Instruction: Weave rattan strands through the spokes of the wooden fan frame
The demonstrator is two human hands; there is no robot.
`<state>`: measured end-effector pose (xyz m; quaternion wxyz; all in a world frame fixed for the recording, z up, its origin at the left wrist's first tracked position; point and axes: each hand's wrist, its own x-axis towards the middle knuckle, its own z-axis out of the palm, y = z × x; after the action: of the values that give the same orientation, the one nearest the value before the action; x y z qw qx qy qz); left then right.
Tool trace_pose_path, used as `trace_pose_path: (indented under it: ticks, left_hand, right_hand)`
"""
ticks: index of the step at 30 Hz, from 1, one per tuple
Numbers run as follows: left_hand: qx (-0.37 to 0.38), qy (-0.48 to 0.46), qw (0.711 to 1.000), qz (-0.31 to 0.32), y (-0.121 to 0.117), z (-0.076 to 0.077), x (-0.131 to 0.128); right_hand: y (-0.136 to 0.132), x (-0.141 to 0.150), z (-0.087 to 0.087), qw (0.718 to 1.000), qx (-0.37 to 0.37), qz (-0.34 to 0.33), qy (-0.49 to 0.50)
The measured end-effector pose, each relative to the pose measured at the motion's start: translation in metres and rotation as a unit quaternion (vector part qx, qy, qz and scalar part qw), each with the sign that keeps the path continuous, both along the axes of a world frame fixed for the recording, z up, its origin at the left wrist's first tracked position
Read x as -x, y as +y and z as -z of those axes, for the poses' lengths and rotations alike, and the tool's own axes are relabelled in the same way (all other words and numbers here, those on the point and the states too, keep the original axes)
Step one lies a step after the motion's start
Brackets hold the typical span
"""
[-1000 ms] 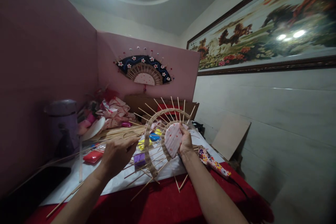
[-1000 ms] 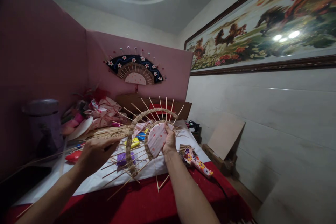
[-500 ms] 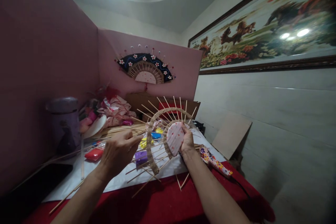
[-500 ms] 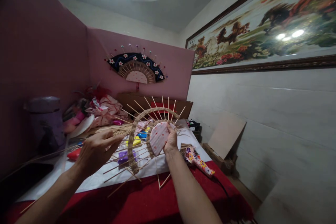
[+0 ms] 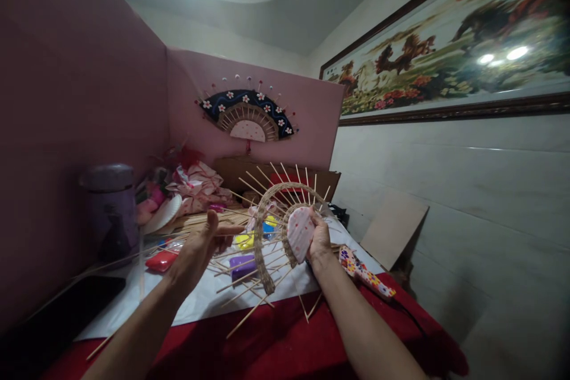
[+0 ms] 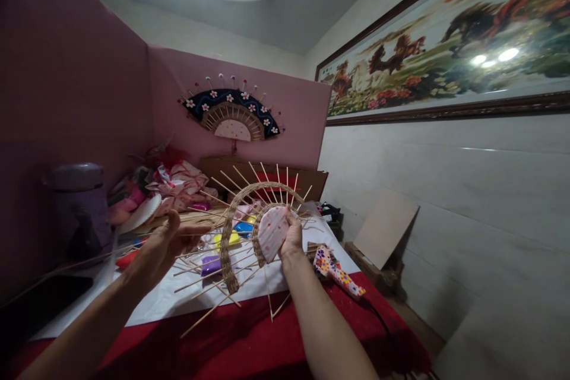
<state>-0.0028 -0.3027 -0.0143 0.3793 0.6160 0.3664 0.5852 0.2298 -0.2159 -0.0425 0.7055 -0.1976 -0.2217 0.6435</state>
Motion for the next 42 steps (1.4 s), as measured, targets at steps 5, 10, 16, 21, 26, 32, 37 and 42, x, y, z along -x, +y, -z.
trace_pose_path:
  ticks: [5, 10, 16, 21, 26, 32, 37, 42]
  left_hand:
    - [0.104, -0.148, 0.974, 0.133, -0.0019, 0.0012, -0.0041]
    - [0.106, -0.095, 0.974, 0.174, -0.0039, 0.004, -0.007]
    - [0.077, -0.036, 0.986, 0.146, -0.0033, 0.0056, -0.0092]
    - [0.12, -0.052, 0.988, 0.079, -0.0072, 0.0013, -0.0095]
    - [0.114, -0.017, 0.992, 0.042, -0.003, 0.0027, -0.0061]
    - [0.026, 0.062, 0.996, -0.053, 0.0025, 0.0085, -0.0045]
    - [-0.048, 0.108, 0.986, -0.12, 0.0011, 0.0079, -0.0082]
    - [-0.118, 0.19, 0.958, -0.182, -0.004, 0.0051, -0.0081]
  right_hand:
    - [0.0011, 0.0011, 0.0044, 1.0, -0.001, -0.009, 0.006]
    - [-0.0014, 0.0029, 0.0036, 1.0, -0.002, -0.011, 0.004]
    - [-0.0048, 0.0045, -0.0007, 0.999, 0.023, -0.017, 0.031]
    - [-0.0044, 0.0041, -0.0014, 0.999, 0.023, 0.004, 0.038]
    - [-0.0054, 0.0043, -0.0025, 0.999, 0.027, 0.015, 0.034]
    - [-0.0027, 0.0036, -0.0006, 1.0, 0.008, 0.025, 0.003]
    - [-0.0006, 0.0022, 0.0012, 0.999, 0.005, 0.032, 0.004]
    - [-0.0007, 0.0005, 0.0001, 0.999, 0.024, 0.024, 0.025]
